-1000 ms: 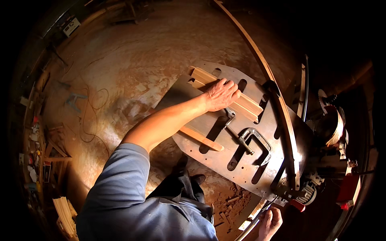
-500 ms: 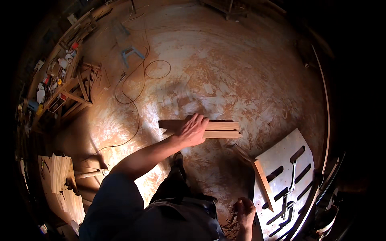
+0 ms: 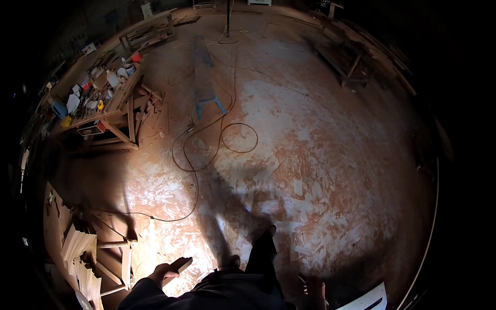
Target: The person uses a power tool to cut small wooden pieces and then assembles them into rectangular frames. They place the cut pieces onto a metal rack and use a hammer to drive nails into the joints, securing the frame structure.
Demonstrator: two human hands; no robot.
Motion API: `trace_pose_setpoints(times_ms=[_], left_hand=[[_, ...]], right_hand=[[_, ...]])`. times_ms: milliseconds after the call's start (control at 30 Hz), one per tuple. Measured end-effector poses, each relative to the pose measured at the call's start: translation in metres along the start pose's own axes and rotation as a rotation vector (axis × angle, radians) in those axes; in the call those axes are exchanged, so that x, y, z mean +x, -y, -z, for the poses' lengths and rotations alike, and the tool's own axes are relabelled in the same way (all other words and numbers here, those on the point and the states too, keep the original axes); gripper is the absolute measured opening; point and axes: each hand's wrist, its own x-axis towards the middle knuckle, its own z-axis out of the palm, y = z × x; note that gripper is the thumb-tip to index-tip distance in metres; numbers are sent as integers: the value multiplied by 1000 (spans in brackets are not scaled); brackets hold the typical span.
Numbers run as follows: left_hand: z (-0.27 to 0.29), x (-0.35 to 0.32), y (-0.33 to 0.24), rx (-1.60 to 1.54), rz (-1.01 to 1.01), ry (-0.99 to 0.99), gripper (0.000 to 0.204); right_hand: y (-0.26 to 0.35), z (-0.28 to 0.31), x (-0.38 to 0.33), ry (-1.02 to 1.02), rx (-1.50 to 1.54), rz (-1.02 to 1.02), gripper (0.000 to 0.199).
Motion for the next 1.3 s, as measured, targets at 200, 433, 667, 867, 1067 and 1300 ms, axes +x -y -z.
trace_pose_setpoints(times_ms=[200,433,667,867,1067,1300], left_hand=[[83,-2,-124,-317,20,-80,71],[204,-16,-242,-519,10,-114,72],[291,85,-331,-485,-48,-117,72],[495,73,-426,-446,-59,-138,73],[700,119,-505,-570,-34,-302,70],[860,148,-592,-687,189,-338,76]], right_hand=[[11,49,184,166,-141,165,18],[298,70,352,131,-31,44,19],[516,80,493,159,-27,205,31],[566,60,541,79,-55,-215,31],[611,55,642,303,-1098,488,45],[861,11,827,186,-370,-186,36]])
